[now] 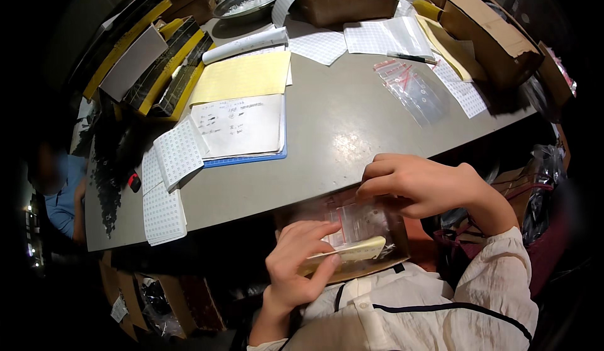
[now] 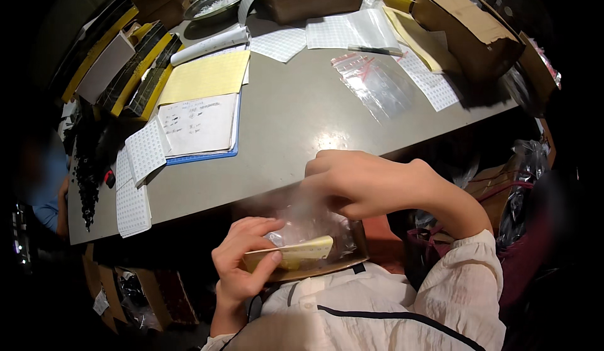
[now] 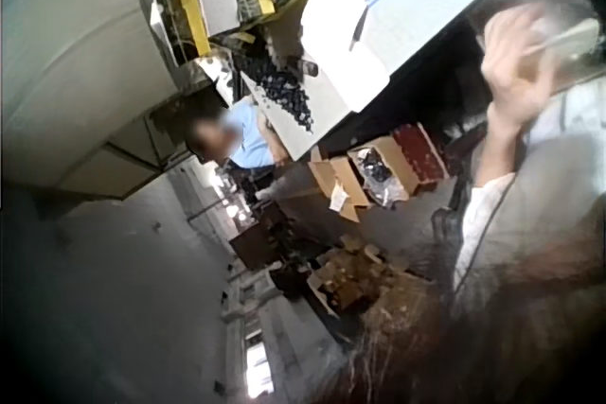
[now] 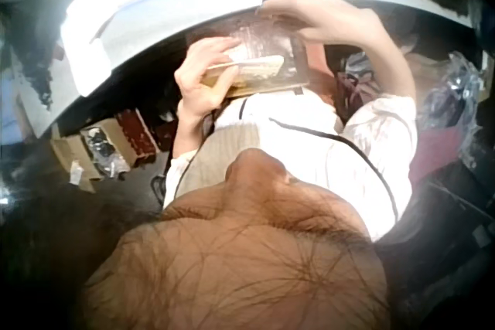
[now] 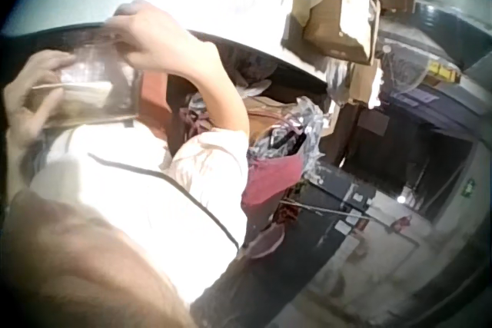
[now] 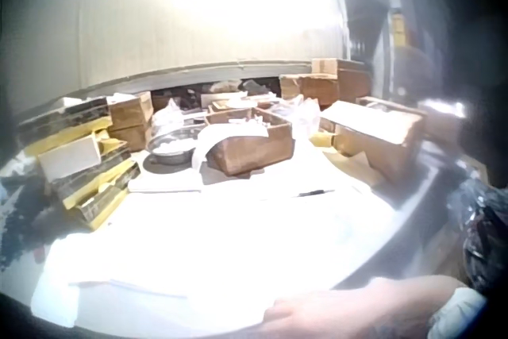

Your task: The person places small items into clear plastic bags and seals them. They then place the sealed bags into a yellow padded envelope. The person repeats this process with multiple items and bags.

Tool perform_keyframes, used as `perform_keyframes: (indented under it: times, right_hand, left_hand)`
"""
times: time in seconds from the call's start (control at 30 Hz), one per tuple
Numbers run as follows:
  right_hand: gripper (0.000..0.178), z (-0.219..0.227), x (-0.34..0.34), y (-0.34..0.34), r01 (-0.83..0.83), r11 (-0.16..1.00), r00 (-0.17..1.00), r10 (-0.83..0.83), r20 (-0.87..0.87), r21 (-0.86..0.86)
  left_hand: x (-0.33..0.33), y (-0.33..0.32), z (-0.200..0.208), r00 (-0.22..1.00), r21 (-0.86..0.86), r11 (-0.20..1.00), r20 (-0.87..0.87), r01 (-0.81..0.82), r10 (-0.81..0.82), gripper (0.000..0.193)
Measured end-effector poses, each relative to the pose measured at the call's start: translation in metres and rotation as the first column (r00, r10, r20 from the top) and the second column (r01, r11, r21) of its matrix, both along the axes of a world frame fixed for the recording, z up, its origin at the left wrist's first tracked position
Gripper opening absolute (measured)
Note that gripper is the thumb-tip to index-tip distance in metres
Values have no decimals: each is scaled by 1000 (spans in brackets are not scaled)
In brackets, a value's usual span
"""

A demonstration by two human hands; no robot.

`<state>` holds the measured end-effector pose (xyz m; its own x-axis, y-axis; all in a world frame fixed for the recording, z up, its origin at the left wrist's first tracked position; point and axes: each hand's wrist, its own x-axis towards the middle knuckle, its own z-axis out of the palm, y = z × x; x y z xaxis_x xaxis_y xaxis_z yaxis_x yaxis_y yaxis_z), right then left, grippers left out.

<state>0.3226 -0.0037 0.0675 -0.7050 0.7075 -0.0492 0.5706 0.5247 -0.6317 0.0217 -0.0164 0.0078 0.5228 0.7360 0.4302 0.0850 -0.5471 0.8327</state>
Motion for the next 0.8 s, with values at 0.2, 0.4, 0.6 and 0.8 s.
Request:
perform_keyframes:
  times: [0.2,0.4,0.6,0.8]
  right_hand:
    - [36,2,-14,-26,113,991,932,-131,-338,-74]
    - [64,-15,-36,-43,229,943,934,-144,-326,240]
    - [43,-25,-22,-47,395,899,828,-260,-498,187]
    - [44,-30,-10,-49,287,955,757,-274,-592,-75]
  left_hand:
    - [4,-11,9,965,-539,842,216,-7,146,12]
    - [14,-5,5,919,-631,763,369,141,136,32]
    - [16,8,7,891,-460,830,445,315,-92,64]
    - [23,12,17,993,-96,989,26,-108,111,20]
